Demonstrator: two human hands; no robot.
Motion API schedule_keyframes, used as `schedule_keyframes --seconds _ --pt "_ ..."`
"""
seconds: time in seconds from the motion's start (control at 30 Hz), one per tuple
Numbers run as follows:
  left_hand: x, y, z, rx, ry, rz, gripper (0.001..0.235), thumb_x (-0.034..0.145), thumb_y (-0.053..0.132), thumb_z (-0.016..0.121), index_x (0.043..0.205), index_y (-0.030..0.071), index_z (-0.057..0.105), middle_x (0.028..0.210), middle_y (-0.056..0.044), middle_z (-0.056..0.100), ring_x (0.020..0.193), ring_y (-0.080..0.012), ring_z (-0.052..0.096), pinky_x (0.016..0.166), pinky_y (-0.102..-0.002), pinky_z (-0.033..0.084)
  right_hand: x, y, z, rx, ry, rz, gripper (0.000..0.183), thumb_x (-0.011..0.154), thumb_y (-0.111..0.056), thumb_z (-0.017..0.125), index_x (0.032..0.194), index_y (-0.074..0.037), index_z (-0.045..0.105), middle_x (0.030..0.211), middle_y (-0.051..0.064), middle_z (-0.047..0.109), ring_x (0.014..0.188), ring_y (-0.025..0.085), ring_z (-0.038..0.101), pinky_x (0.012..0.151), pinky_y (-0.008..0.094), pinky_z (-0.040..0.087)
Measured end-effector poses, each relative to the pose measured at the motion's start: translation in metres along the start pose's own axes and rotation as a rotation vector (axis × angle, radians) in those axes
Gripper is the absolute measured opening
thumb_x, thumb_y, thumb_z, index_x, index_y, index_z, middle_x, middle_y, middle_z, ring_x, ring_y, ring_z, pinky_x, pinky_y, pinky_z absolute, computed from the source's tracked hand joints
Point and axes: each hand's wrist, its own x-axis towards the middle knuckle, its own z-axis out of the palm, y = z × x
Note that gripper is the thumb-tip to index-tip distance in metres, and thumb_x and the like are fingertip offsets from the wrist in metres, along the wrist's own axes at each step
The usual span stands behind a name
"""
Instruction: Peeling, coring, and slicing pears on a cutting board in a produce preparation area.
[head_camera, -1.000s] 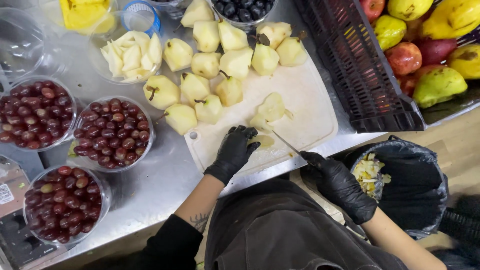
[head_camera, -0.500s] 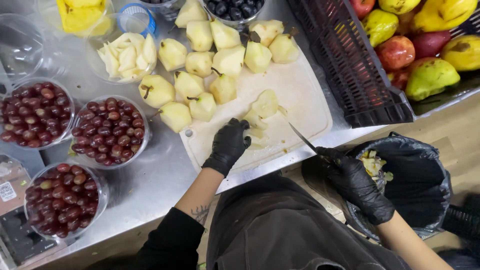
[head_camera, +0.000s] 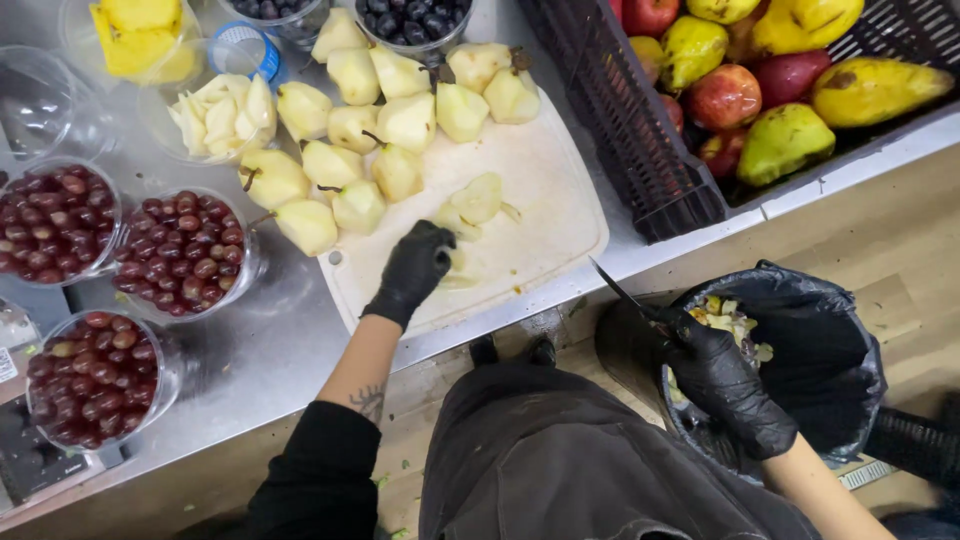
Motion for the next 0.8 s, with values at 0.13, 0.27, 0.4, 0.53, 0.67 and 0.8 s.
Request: schedule_keyframes --seconds 0.13,0.27,0.4,0.53,0.67,0.8 --pt "-0.008 -0.018 -0.016 -0.175 0.024 -0.237 0.023 0.077 0.004 0.072 0.099 0.009 0.074 0.096 -0.014 0.068 0.085 -0.0301 0.070 0.079 -0.039 0.058 -0.011 -0.038 -0.034 -0.123 0.017 -0.007 0.043 0.083 0.001 0.067 0.125 -0.010 0.069 0.104 0.015 0.075 0.095 0.027 0.073 0.081 0.038 0.056" --pt "-0.010 -0.034 -0.003 -0.131 0.081 -0.345 0.023 0.077 0.011 0.075 0.101 0.010 0.074 0.093 -0.012 0.070 0.086 -0.0282 0.071 0.081 -0.039 0.057 -0.020 -0.012 -0.040 -0.091 0.041 -0.036 0.053 0.079 0.003 0.067 0.130 -0.011 0.067 0.106 0.016 0.075 0.095 0.028 0.072 0.082 0.039 0.056" --pt "0.006 0.010 0.002 0.131 0.122 -0.369 0.038 0.072 0.024 0.086 0.103 0.007 0.073 0.094 -0.016 0.068 0.093 -0.0342 0.065 0.083 -0.044 0.054 -0.027 -0.001 -0.045 -0.051 0.022 -0.004 0.053 0.081 0.004 0.065 0.132 -0.010 0.064 0.110 0.014 0.074 0.099 0.027 0.072 0.085 0.039 0.055" --pt "0.012 0.002 0.030 0.389 0.020 -0.384 0.038 0.065 0.023 0.088 0.095 0.007 0.071 0.094 -0.015 0.069 0.100 -0.0356 0.060 0.086 -0.046 0.053 -0.035 0.024 -0.043 0.014 0.041 -0.035 0.050 0.084 0.003 0.064 0.133 -0.010 0.063 0.115 0.013 0.074 0.106 0.024 0.070 0.089 0.038 0.054" --pt "0.008 -0.019 0.022 0.389 0.018 -0.346 0.026 0.070 0.019 0.085 0.091 0.010 0.072 0.091 -0.012 0.071 0.105 -0.0339 0.061 0.091 -0.044 0.053 -0.040 0.015 -0.059 0.044 0.062 -0.029 0.049 0.086 0.001 0.065 0.134 -0.011 0.063 0.115 0.012 0.075 0.105 0.021 0.070 0.089 0.037 0.055" --pt "0.002 -0.008 -0.007 0.028 0.185 -0.511 0.029 0.068 0.018 0.086 0.091 0.009 0.072 0.089 -0.012 0.067 0.088 -0.0291 0.064 0.077 -0.042 0.054 -0.049 0.026 -0.073 0.069 0.088 0.021 0.053 0.084 -0.001 0.068 0.136 -0.014 0.064 0.116 0.009 0.076 0.103 0.020 0.073 0.088 0.035 0.057"
